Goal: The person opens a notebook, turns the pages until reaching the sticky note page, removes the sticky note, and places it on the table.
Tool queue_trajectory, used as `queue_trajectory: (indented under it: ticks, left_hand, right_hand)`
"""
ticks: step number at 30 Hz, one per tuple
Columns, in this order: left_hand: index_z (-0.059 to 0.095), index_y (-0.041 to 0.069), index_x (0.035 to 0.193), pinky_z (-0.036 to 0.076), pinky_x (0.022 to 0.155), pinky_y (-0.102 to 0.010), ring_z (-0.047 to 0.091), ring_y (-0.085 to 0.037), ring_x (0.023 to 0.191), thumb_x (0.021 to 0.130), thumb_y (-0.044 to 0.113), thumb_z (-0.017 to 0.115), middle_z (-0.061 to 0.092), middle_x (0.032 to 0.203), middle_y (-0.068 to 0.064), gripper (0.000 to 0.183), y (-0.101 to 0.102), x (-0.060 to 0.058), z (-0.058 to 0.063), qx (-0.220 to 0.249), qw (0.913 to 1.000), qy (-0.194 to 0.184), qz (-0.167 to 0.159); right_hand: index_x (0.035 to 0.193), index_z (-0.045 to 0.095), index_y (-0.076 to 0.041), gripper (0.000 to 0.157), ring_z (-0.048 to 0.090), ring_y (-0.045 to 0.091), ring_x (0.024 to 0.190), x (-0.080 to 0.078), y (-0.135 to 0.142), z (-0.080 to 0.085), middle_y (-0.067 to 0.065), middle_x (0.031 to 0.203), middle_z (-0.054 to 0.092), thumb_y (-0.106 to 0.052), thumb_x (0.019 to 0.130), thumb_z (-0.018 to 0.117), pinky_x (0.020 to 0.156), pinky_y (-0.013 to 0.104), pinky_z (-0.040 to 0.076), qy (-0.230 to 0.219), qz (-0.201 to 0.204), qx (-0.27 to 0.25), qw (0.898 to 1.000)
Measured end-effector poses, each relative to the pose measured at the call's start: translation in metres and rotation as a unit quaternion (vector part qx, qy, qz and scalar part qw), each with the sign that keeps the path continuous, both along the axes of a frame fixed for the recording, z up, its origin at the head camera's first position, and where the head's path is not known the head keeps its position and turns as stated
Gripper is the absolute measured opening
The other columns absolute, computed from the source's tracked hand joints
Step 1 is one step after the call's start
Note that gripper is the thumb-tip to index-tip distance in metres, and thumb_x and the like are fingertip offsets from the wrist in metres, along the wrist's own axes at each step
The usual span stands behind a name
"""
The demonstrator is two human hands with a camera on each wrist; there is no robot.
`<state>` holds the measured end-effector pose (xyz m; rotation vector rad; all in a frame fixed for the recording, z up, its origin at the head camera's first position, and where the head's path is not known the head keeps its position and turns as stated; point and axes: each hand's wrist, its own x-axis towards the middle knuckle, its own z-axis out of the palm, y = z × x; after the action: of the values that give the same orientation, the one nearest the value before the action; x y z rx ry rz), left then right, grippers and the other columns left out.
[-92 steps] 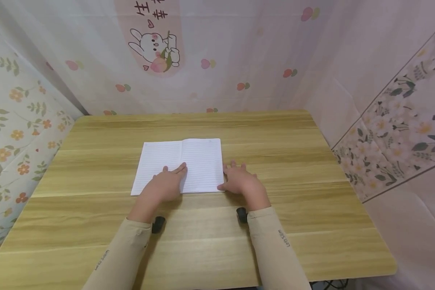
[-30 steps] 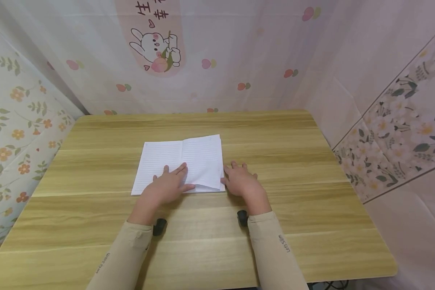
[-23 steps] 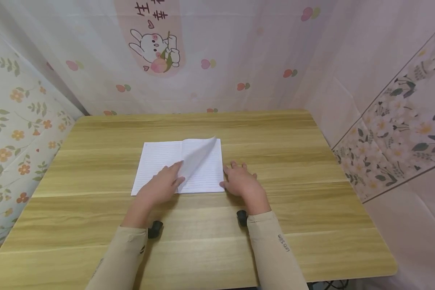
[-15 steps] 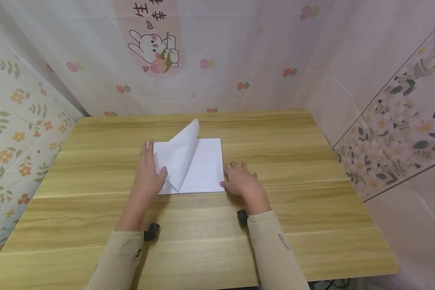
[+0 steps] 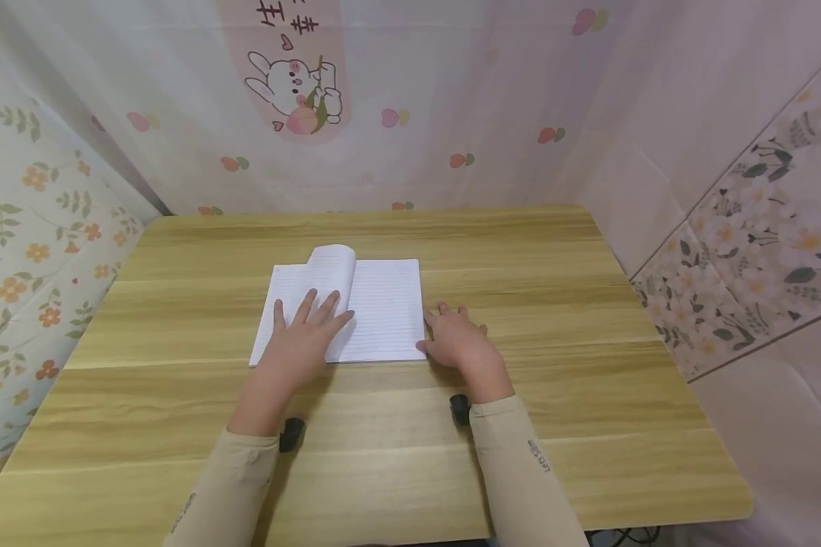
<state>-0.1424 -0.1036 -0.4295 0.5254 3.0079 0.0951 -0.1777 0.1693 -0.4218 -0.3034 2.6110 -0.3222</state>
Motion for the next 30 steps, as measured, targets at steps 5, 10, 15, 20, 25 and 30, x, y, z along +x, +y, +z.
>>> queue_trajectory:
  ticks: [5, 10, 15, 20, 25, 30]
  left_hand:
    - [0.063, 0.022, 0.149, 0.012, 0.123, -0.084, 0.025, -0.04, 0.165, 0.102, 0.006, 0.059, 0.042, 0.171, -0.004, 0.05, 0.002, 0.0, 0.005, -0.012, 0.9995, -0.03, -0.002]
    - [0.052, 0.01, 0.156, 0.026, 0.126, -0.074, 0.036, -0.041, 0.16, 0.1, 0.003, 0.054, 0.043, 0.17, -0.012, 0.056, -0.002, -0.008, -0.001, 0.025, 0.9938, -0.108, 0.002]
    - [0.054, 0.003, 0.15, 0.04, 0.125, -0.059, 0.04, -0.042, 0.157, 0.102, 0.002, 0.044, 0.044, 0.167, -0.021, 0.049, -0.007, -0.011, -0.002, 0.078, 0.9886, -0.128, -0.009]
    - [0.054, 0.004, 0.151, 0.037, 0.125, -0.063, 0.042, -0.04, 0.157, 0.109, 0.008, 0.035, 0.045, 0.166, -0.021, 0.046, -0.008, -0.014, 0.002, 0.086, 0.9864, -0.14, 0.0]
    - [0.049, 0.004, 0.157, 0.036, 0.126, -0.063, 0.039, -0.04, 0.158, 0.107, 0.006, 0.036, 0.042, 0.169, -0.02, 0.052, -0.008, -0.017, 0.001, 0.08, 0.9848, -0.155, 0.002]
    - [0.05, 0.002, 0.156, 0.034, 0.13, -0.054, 0.04, -0.041, 0.157, 0.105, 0.002, 0.037, 0.043, 0.168, -0.021, 0.052, -0.009, -0.018, 0.002, 0.072, 0.986, -0.15, -0.007]
  right_hand:
    - [0.168, 0.032, -0.011, 0.07, 0.019, 0.06, 0.159, 0.0, 0.0, 0.001, 0.025, 0.177, 0.017, -0.04, 0.109, 0.058, 0.117, 0.084, 0.028, -0.001, 0.001, 0.005, 1.0]
    - [0.168, 0.033, -0.011, 0.07, 0.02, 0.061, 0.158, -0.001, 0.001, 0.0, 0.026, 0.176, 0.018, -0.04, 0.109, 0.058, 0.12, 0.081, 0.026, 0.0, 0.003, 0.0, 1.0]
    - [0.166, 0.035, -0.008, 0.07, 0.02, 0.062, 0.157, -0.001, 0.002, 0.0, 0.028, 0.175, 0.019, -0.038, 0.108, 0.06, 0.124, 0.076, 0.027, 0.002, 0.005, -0.015, 1.0]
    - [0.165, 0.037, -0.006, 0.07, 0.023, 0.058, 0.159, -0.001, 0.002, 0.0, 0.029, 0.174, 0.021, -0.037, 0.108, 0.062, 0.127, 0.07, 0.028, 0.007, 0.007, -0.024, 1.0]
    - [0.164, 0.039, -0.004, 0.071, 0.027, 0.049, 0.161, 0.002, 0.003, -0.002, 0.031, 0.174, 0.023, -0.037, 0.107, 0.064, 0.129, 0.063, 0.03, 0.021, 0.012, -0.024, 0.999]
    - [0.16, 0.045, -0.002, 0.068, 0.032, 0.047, 0.16, 0.008, 0.005, -0.002, 0.029, 0.172, 0.03, -0.038, 0.106, 0.064, 0.127, 0.063, 0.034, 0.049, 0.008, -0.015, 0.999]
